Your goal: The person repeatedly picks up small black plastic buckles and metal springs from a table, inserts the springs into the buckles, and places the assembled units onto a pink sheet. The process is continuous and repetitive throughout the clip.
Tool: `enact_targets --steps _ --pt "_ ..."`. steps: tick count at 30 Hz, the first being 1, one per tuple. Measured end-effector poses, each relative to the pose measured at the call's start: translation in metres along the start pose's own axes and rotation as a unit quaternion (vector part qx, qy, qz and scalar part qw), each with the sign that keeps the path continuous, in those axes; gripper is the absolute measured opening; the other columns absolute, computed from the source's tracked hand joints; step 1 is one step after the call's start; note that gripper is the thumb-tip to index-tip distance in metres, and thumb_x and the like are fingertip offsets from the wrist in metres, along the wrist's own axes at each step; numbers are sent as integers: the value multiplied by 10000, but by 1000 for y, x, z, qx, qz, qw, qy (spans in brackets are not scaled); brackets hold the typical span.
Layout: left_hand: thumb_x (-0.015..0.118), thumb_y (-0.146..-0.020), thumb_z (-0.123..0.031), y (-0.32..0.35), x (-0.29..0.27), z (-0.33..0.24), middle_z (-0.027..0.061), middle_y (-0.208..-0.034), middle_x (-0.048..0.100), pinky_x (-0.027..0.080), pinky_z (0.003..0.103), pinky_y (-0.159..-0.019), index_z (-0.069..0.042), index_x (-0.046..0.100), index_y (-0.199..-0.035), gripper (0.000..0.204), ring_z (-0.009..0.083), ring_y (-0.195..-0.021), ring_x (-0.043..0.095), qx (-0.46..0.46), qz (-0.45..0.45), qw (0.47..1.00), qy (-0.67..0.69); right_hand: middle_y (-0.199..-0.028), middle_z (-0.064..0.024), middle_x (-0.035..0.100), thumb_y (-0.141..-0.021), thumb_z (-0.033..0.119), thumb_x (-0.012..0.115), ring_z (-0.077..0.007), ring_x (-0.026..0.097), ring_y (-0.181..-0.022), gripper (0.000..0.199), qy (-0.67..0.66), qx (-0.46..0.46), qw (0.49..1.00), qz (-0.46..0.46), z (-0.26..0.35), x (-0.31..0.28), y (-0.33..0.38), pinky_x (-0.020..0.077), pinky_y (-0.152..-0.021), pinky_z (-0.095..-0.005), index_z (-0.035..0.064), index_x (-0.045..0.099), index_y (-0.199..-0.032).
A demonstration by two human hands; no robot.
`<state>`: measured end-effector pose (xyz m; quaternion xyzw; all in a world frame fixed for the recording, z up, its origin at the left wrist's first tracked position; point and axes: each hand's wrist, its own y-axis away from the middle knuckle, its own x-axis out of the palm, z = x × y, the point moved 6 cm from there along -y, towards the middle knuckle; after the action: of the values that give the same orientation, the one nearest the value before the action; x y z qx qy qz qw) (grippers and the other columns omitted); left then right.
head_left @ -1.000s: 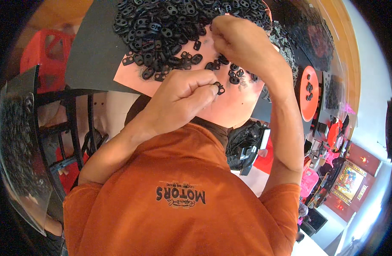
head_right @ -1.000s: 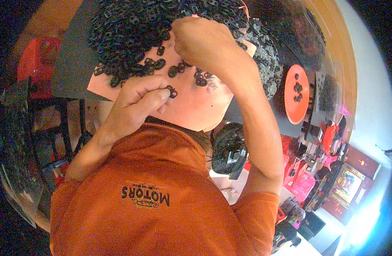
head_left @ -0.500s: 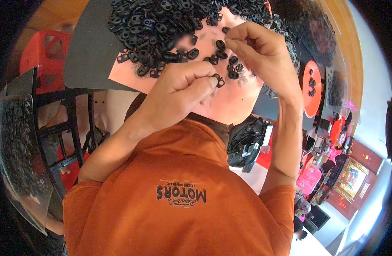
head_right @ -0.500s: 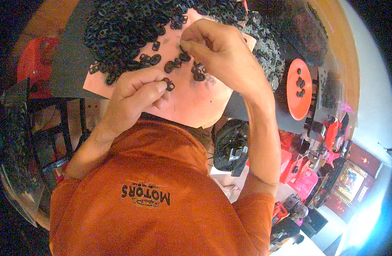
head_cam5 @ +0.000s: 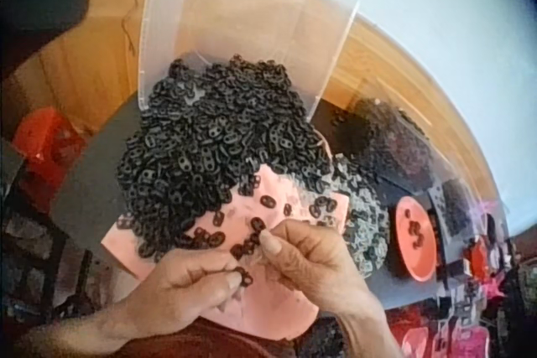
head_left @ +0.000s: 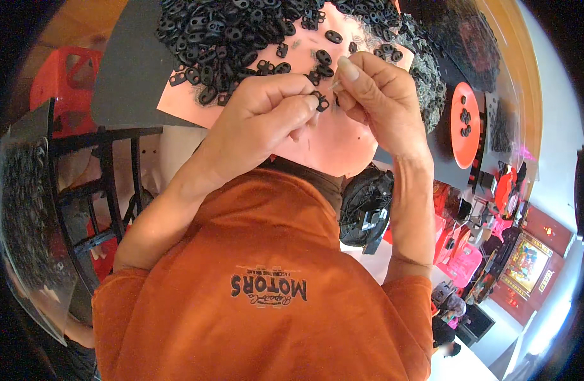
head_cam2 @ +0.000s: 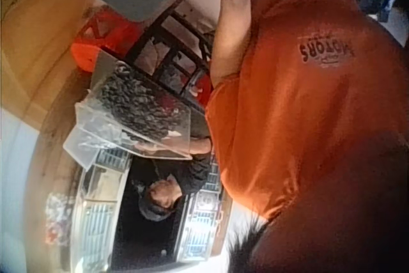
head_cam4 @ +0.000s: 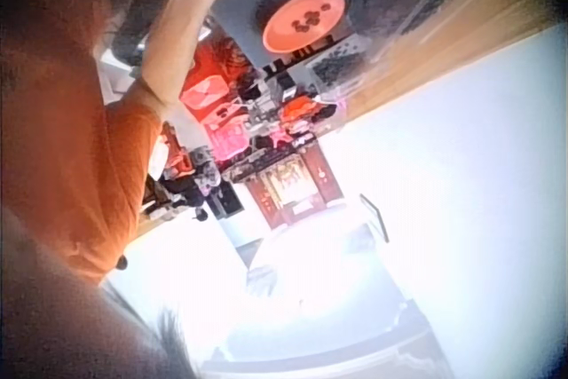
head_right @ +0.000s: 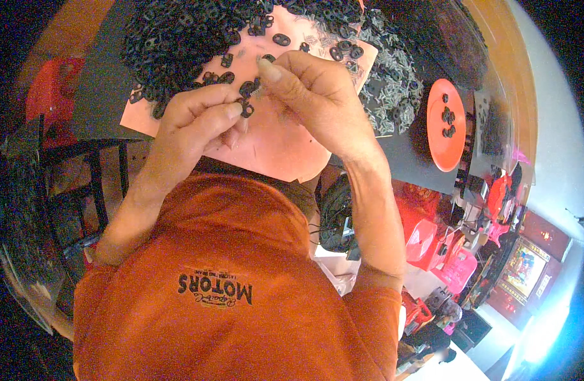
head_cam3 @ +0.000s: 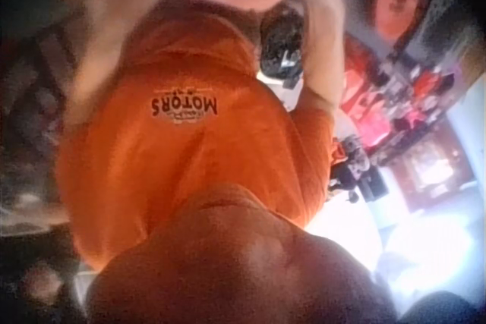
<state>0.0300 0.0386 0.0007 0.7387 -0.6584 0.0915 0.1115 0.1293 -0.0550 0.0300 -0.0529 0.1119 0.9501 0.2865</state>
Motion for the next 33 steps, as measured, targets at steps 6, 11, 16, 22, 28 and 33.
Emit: enact_targets --steps 6,11,16,22,28,33 --pt "484 -868 -204 1 1 0 -25 -650 512 295 159 -460 -47 562 -763 205 23 -553 441 12 -1 1000 -11 -603 53 460 -896 300 537 -25 397 -560 301 -6 0 1000 -6 3 4 6 314 -477 -184 28 574 -773" --pt "487 -859 -198 2 0 1 -29 -618 490 293 166 -459 -38 582 -796 196 27 -523 416 24 -14 1000 -8 -605 50 467 -895 281 542 -23 397 -553 286 17 -7 1000 9 3 3 9 315 -466 -185 21 580 -781" --pt "483 -863 -173 4 -1 1 -50 -583 430 267 178 -453 -18 596 -867 191 23 -501 366 24 4 1000 16 -600 18 485 -886 225 556 -42 415 -559 260 103 -57 993 -12 7 6 9 352 -475 -219 -8 577 -771" --pt "476 -855 -128 3 5 -6 -70 -591 392 263 190 -471 -2 588 -815 173 3 -543 330 36 3 999 -1 -605 -25 513 -874 179 563 -72 433 -563 236 165 -102 981 -13 5 14 9 381 -488 -254 -33 568 -769" --pt "483 -837 -113 -1 6 -16 -58 -598 427 270 181 -481 15 627 -878 196 0 -550 343 27 3 998 -63 -585 -27 512 -874 165 560 -72 435 -554 231 182 -142 972 -33 2 10 6 377 -479 -252 -25 565 -742" --pt "499 -825 -142 -22 0 -25 -42 -599 508 301 184 -462 -23 654 -818 196 15 -517 389 10 -1 998 -62 -577 -23 518 -889 205 538 -60 450 -541 270 102 -91 989 -52 5 -3 -6 375 -474 -236 -23 574 -750"
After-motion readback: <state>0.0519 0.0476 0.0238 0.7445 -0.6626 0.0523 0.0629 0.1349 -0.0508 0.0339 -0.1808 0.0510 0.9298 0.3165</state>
